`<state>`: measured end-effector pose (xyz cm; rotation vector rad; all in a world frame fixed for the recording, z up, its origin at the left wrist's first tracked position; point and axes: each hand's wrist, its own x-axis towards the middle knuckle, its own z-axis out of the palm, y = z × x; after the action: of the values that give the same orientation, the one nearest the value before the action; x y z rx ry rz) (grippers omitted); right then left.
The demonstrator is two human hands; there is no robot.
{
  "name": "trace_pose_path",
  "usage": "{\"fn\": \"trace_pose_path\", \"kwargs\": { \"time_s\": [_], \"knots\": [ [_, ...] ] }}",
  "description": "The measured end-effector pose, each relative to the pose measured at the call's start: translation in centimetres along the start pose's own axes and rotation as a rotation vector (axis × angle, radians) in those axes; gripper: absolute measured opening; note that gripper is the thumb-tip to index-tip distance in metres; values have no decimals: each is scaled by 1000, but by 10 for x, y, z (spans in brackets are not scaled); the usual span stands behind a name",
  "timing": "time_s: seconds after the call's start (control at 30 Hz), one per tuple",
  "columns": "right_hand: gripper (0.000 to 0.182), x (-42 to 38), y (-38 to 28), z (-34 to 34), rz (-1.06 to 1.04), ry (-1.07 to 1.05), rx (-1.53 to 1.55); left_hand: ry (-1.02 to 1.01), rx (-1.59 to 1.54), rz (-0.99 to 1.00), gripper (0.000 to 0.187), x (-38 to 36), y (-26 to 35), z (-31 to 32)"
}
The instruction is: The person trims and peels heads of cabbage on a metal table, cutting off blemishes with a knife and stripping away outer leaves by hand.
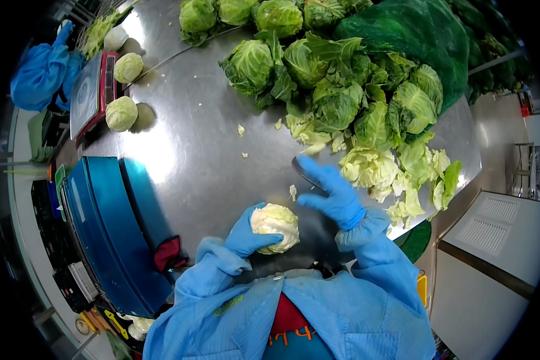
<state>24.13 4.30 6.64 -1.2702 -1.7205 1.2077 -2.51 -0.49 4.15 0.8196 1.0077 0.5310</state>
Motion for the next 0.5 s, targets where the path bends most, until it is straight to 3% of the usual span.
{"fn": "trace_pose_path", "kwargs": {
  "time_s": [0.1,0.2,0.3,0.4,0.5],
  "knots": [
    [66,-14,-22,26,316,-347,151,-61,-19,-22,85,4,0,-2],
    [57,-26,5,50,257,-138,529,-107,-4,-26,85,9,-6,-8],
    [43,-27,-2,41,8,-132,-160,-41,10,-26,87,5,-3,-2],
    [35,-42,-9,52,-255,35,-769,-19,-9,-34,92,2,0,1],
    [30,-48,-15,38,-115,20,-445,-28,-7,-11,99,-7,1,1]
  ]
}}
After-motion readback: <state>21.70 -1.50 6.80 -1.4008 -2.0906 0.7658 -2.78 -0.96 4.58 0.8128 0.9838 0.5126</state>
